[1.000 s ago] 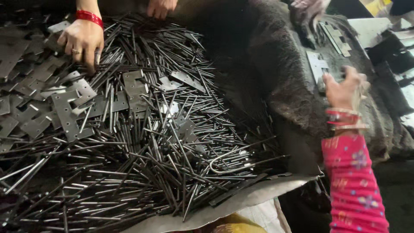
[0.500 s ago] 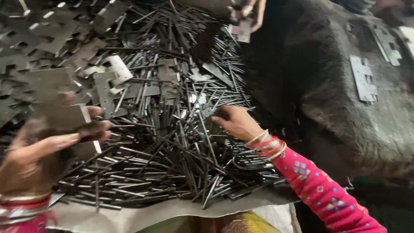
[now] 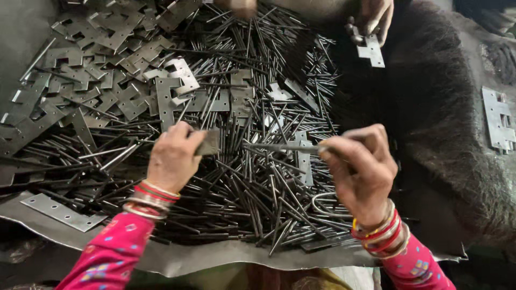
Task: The person assembles metal hinges by inserting pins into hinge plates. They pick up hinge plates and pins from a large pile, align the components, and insert the pins to form complete hinges, then place the assembled units aside.
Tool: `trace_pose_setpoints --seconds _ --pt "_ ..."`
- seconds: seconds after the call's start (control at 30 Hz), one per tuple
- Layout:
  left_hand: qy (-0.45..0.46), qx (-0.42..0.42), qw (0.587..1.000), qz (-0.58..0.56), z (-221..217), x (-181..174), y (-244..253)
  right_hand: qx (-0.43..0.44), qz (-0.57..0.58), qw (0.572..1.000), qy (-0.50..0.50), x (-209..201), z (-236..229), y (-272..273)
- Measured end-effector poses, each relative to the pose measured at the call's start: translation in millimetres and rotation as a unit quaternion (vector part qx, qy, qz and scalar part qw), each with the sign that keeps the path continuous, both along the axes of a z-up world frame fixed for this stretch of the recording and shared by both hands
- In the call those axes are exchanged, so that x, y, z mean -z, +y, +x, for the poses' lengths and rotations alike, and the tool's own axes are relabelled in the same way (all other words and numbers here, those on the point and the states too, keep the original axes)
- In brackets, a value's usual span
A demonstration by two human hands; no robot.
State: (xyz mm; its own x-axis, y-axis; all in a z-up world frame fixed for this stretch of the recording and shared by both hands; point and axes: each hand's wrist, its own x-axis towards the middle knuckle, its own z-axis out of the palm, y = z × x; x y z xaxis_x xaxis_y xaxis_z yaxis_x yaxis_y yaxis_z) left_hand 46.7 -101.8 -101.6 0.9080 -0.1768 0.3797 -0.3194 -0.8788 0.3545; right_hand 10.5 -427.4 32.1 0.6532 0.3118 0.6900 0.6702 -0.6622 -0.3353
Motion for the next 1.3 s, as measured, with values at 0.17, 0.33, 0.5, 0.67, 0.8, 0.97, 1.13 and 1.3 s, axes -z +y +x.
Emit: trace_pose_setpoints --seconds 0.17,0.33,0.5,0.67,0.8,0.97,1.13,1.3 --pt "-0.07 0.039 0.989 0.125 -1.5 3.6 -5.7 -0.157 -0.117 0.979 0.06 10.4 -8.8 7.7" --pt "0.095 -0.01 0.908 -0.408 5.8 -33.8 7.2 -0.093 0.119 0.969 0.198 14.2 -19.4 -10.1" --pt "0.251 0.005 0.593 -0.766 -5.6 -61.4 18.1 -0.12 0.267 0.925 0.241 23.2 -24.4 1.2" --pt "0.386 0.048 0.546 -0.742 -28.5 -42.0 -26.2 -0.075 0.305 0.9 0.303 21.0 -20.9 19.4" --pt "0.485 0.041 0.489 -0.724 -47.4 -38.6 -66.8 0.002 0.193 0.908 0.372 12.0 -7.1 29.1" --pt "0.485 0.131 0.315 -0.805 -73.7 -52.0 -99.1 -0.05 0.13 0.909 0.393 27.0 -5.5 62.7" --pt "0.468 -0.017 0.483 -0.74 -72.5 -60.5 -91.1 -0.077 0.227 0.889 0.391 38.8 -15.8 55.0" --pt "0.378 -0.024 0.472 -0.796 -77.8 -70.8 -89.5 -0.078 0.245 0.812 0.525 56.3 -26.6 42.7"
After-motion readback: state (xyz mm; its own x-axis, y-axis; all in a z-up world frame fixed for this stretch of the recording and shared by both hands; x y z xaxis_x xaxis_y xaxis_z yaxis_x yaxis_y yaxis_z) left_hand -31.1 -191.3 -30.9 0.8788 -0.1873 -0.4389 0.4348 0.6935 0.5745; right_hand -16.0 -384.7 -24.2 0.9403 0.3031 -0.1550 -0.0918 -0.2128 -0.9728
